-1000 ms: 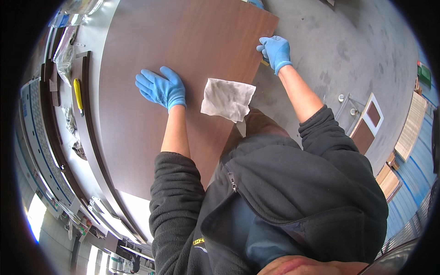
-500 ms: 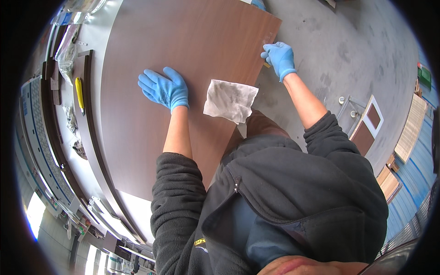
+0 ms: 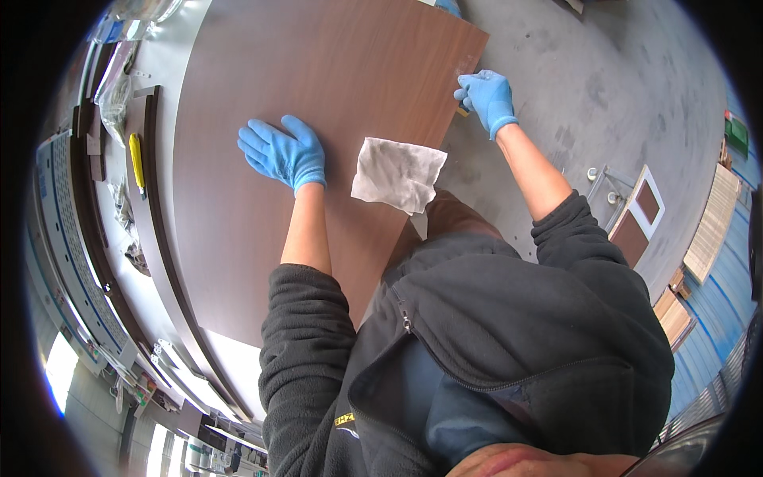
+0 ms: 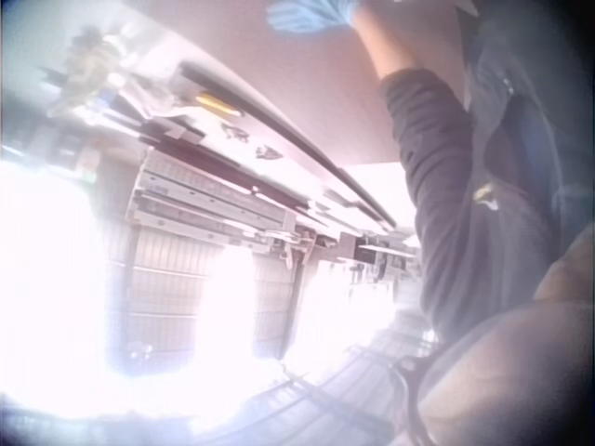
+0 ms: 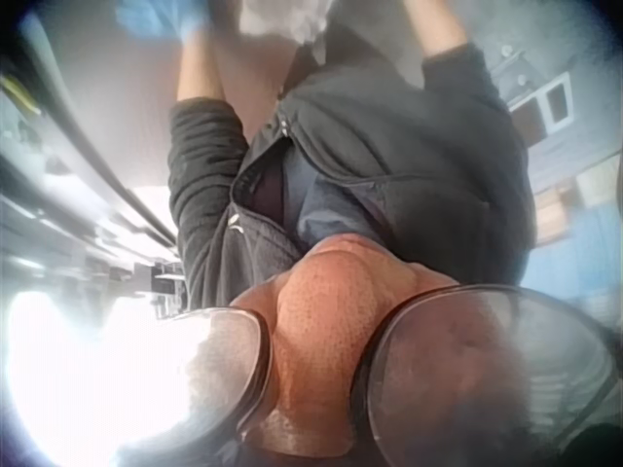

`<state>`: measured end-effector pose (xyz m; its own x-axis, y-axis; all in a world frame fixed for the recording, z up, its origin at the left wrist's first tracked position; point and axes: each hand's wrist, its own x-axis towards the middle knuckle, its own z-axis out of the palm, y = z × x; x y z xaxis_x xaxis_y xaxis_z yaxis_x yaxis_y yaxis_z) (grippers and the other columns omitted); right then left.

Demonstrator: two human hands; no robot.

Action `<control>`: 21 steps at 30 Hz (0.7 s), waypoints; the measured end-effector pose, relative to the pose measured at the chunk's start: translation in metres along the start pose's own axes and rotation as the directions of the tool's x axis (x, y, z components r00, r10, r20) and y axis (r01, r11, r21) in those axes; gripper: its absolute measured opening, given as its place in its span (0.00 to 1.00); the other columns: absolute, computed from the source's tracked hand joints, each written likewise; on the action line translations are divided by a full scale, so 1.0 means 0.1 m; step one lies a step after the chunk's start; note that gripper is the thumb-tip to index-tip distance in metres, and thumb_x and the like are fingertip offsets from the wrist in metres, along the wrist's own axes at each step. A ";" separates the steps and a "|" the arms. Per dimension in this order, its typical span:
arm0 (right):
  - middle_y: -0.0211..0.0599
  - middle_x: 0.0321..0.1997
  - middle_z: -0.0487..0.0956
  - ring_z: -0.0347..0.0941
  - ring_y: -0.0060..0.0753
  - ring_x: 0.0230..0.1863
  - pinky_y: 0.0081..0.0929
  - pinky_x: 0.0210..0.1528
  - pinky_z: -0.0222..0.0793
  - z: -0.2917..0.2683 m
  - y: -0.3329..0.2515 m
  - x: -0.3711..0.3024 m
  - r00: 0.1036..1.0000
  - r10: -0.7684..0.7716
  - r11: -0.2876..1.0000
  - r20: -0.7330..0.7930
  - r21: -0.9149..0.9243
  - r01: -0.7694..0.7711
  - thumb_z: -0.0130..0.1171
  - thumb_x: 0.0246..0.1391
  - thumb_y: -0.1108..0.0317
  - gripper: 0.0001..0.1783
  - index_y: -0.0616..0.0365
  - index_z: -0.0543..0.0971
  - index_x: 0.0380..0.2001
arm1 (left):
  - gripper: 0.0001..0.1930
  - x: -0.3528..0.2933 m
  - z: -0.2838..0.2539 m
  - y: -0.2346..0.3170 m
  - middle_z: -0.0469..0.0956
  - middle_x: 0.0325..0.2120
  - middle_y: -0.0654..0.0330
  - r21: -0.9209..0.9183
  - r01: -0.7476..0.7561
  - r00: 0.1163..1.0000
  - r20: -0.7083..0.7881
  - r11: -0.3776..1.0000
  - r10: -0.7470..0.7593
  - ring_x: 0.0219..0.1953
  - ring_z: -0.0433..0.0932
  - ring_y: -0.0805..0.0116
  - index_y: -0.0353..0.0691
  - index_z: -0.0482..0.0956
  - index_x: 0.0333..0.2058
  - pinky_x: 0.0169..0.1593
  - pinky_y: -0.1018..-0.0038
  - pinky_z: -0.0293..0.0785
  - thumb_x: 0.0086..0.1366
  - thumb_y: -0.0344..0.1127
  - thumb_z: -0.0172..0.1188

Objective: The person wipes a large brown wood panel with a cloth, then flips it to wipe the other side. They place the panel on a stack of similar panels and repeat the wiping process on another panel.

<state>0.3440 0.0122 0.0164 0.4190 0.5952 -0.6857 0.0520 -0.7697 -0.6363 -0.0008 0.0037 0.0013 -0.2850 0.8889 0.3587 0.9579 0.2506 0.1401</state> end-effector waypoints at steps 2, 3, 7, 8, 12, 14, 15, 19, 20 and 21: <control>0.37 0.26 0.85 0.75 0.22 0.23 0.27 0.28 0.74 0.00 0.03 0.00 0.996 -0.090 0.995 0.005 0.051 0.090 0.66 0.62 0.70 0.08 0.60 0.80 0.29 | 0.24 -0.01 0.00 0.00 0.72 0.47 0.47 0.006 -0.016 0.999 -0.031 1.000 0.016 0.55 0.72 0.46 0.33 0.73 0.51 0.59 0.51 0.68 0.68 0.48 0.60; 0.37 0.26 0.85 0.75 0.22 0.22 0.27 0.28 0.74 0.00 0.04 0.01 0.988 -0.152 0.985 -0.002 0.084 0.151 0.66 0.62 0.70 0.08 0.59 0.80 0.30 | 0.24 -0.01 0.01 0.00 0.72 0.48 0.47 0.017 -0.015 0.999 -0.040 1.000 0.016 0.55 0.72 0.45 0.34 0.73 0.51 0.59 0.51 0.68 0.68 0.48 0.60; 0.38 0.26 0.85 0.73 0.23 0.21 0.27 0.27 0.73 -0.01 0.08 0.05 0.996 -0.093 0.994 0.014 0.060 0.092 0.66 0.62 0.70 0.09 0.58 0.78 0.28 | 0.24 -0.02 0.03 -0.01 0.72 0.48 0.47 0.010 -0.028 0.998 -0.055 1.000 0.028 0.55 0.72 0.45 0.34 0.73 0.51 0.59 0.51 0.68 0.68 0.48 0.60; 0.38 0.27 0.86 0.74 0.23 0.21 0.27 0.28 0.74 -0.02 0.07 0.06 0.994 -0.104 0.992 0.017 0.075 0.102 0.66 0.62 0.69 0.08 0.59 0.80 0.29 | 0.24 -0.02 0.03 -0.01 0.73 0.48 0.47 0.009 -0.022 0.998 -0.052 1.000 0.022 0.55 0.72 0.45 0.34 0.73 0.51 0.59 0.51 0.68 0.68 0.48 0.60; 0.39 0.29 0.89 0.78 0.23 0.23 0.26 0.29 0.75 -0.02 0.07 0.09 0.993 -0.115 0.991 0.036 0.069 0.113 0.66 0.60 0.67 0.08 0.61 0.84 0.32 | 0.23 -0.03 0.03 -0.02 0.72 0.48 0.47 0.023 -0.024 0.999 -0.024 0.999 0.025 0.55 0.72 0.44 0.34 0.73 0.50 0.59 0.51 0.68 0.68 0.49 0.60; 0.39 0.27 0.85 0.73 0.23 0.20 0.28 0.25 0.71 -0.01 0.07 0.09 0.996 -0.084 0.993 0.034 0.084 0.080 0.66 0.62 0.68 0.09 0.60 0.80 0.30 | 0.23 -0.02 0.04 -0.02 0.72 0.48 0.47 0.011 -0.038 0.997 -0.060 0.999 0.038 0.55 0.72 0.44 0.34 0.73 0.49 0.59 0.51 0.68 0.68 0.49 0.59; 0.39 0.25 0.84 0.71 0.23 0.19 0.30 0.23 0.70 -0.01 0.07 0.09 0.997 -0.077 0.993 0.024 0.093 0.074 0.67 0.63 0.68 0.10 0.59 0.78 0.29 | 0.22 -0.02 0.04 -0.02 0.72 0.48 0.47 0.007 -0.036 0.997 -0.061 0.999 0.037 0.55 0.72 0.44 0.34 0.72 0.49 0.59 0.51 0.68 0.68 0.49 0.59; 0.39 0.25 0.84 0.71 0.23 0.19 0.29 0.23 0.69 -0.02 0.05 0.08 0.995 -0.085 0.986 0.048 0.147 0.077 0.66 0.63 0.70 0.09 0.60 0.79 0.30 | 0.22 -0.01 0.03 0.00 0.73 0.48 0.46 0.006 -0.022 0.998 -0.051 1.000 0.022 0.55 0.72 0.44 0.34 0.73 0.48 0.58 0.50 0.68 0.68 0.49 0.59; 0.39 0.26 0.85 0.74 0.23 0.21 0.28 0.26 0.72 -0.02 0.05 0.08 0.995 -0.084 0.992 0.046 0.102 0.079 0.66 0.62 0.69 0.08 0.61 0.81 0.30 | 0.22 -0.01 0.03 0.00 0.73 0.48 0.46 0.008 -0.014 0.999 -0.036 1.000 0.014 0.54 0.72 0.44 0.34 0.73 0.47 0.58 0.50 0.68 0.68 0.49 0.59; 0.39 0.27 0.87 0.76 0.23 0.22 0.26 0.28 0.75 -0.03 0.05 0.09 0.995 -0.085 0.995 0.051 0.063 0.082 0.66 0.60 0.68 0.07 0.61 0.82 0.31 | 0.22 -0.01 0.02 0.00 0.73 0.48 0.47 0.002 -0.023 0.999 -0.033 1.000 0.023 0.54 0.72 0.45 0.34 0.73 0.48 0.58 0.51 0.68 0.68 0.49 0.59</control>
<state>0.3507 0.0128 0.0082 0.3667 0.6695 -0.6460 0.0291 -0.7022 -0.7113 -0.0003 0.0038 -0.0009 -0.2638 0.8811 0.3925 0.9643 0.2308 0.1301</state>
